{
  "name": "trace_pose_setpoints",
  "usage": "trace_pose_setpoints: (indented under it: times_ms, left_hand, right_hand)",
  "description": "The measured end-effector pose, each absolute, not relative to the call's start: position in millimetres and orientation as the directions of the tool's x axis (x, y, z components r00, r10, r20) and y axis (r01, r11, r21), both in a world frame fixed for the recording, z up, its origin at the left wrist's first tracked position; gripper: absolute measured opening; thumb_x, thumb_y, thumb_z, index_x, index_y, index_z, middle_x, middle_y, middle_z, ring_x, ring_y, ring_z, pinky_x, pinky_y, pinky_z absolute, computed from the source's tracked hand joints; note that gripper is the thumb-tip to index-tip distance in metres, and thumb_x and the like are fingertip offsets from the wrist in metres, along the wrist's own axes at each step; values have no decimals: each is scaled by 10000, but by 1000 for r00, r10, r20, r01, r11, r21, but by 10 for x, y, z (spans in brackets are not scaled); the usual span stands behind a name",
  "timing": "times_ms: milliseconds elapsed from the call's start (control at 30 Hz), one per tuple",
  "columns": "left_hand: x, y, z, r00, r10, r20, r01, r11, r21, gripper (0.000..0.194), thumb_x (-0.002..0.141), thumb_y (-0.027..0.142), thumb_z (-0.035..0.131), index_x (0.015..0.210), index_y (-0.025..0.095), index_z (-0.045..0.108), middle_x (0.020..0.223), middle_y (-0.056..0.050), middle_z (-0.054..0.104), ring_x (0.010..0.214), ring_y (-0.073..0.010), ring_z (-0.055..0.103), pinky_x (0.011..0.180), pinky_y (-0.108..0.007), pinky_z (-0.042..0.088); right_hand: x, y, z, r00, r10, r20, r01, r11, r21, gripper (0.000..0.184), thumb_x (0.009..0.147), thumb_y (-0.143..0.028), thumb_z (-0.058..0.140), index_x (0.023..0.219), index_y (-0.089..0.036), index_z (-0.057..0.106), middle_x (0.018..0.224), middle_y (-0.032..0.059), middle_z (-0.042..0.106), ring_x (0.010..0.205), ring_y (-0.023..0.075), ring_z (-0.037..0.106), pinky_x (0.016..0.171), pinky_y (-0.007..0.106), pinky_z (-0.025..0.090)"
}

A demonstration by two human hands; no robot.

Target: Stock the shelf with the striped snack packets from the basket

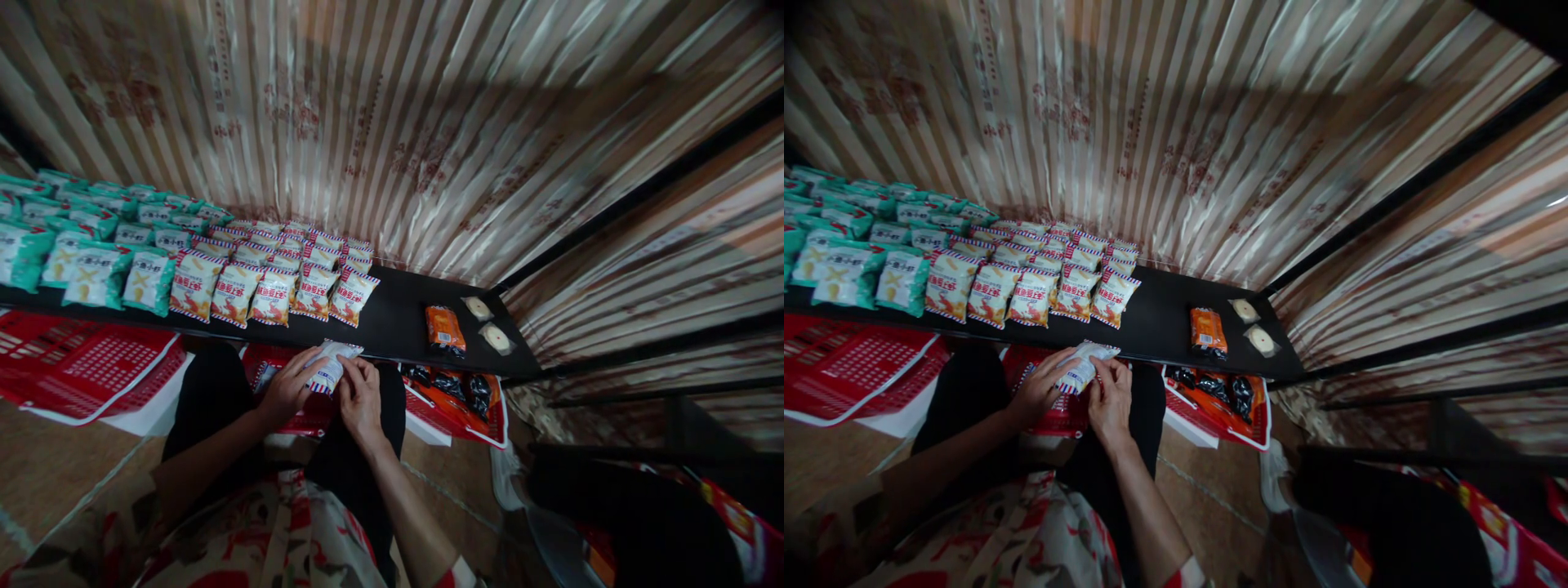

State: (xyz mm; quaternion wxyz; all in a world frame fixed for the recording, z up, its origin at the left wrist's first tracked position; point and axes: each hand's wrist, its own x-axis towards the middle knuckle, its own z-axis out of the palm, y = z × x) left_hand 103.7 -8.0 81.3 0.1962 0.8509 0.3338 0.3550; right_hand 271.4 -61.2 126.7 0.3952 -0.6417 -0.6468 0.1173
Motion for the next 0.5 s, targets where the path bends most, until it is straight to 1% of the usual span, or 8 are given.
trace_pose_setpoints:
  times_ms: [167, 267, 367, 433, 500]
  left_hand:
    - [925, -95, 766, 520, 721, 457, 398, -678, 617, 457, 864, 184, 347, 1308, 168, 454, 1390, -110, 409, 1276, -236, 373, 1051, -433, 345]
    - [861, -100, 751, 524, 712, 468, 368, -685, 629, 439, 915, 290, 308, 1312, 168, 451, 1396, -120, 402, 1277, -247, 375, 1045, -450, 345]
    - [816, -103, 747, 543, 685, 485, 328, -705, 629, 492, 936, 408, 267, 1320, 154, 441, 1384, -144, 413, 1271, -256, 387, 1037, -449, 352]
    - [793, -109, 742, 547, 677, 493, 316, -712, 627, 526, 935, 458, 246, 1324, 158, 435, 1375, -148, 425, 1263, -256, 400, 1030, -444, 363]
    - [772, -118, 737, 550, 676, 491, 324, -714, 620, 518, 937, 452, 246, 1323, 164, 435, 1368, -145, 435, 1258, -251, 409, 1023, -438, 373]
  right_hand:
    - [2723, -584, 1290, 6, 926, 377, 823, 210, -528, 441, 791, -143, 503, 1210, -275, 550, 1193, 90, 481, 1120, 231, 445, 958, 446, 403]
    - [2771, -545, 1288, -106, 929, 356, 848, 271, -455, 480, 775, -157, 543, 1242, -266, 516, 1289, 92, 454, 1214, 252, 392, 999, 477, 362]
    - [2829, -492, 1291, -206, 922, 329, 858, 332, -393, 502, 785, -184, 560, 1277, -238, 481, 1358, 96, 430, 1302, 264, 313, 1032, 493, 317]
    - [2861, -454, 1292, -264, 913, 310, 854, 370, -365, 509, 797, -201, 563, 1295, -237, 463, 1358, 91, 449, 1305, 257, 323, 1039, 491, 304]
    - [2881, -421, 1291, -298, 910, 287, 850, 390, -354, 502, 813, -223, 559, 1303, -254, 458, 1320, 80, 496, 1251, 242, 398, 1022, 466, 328]
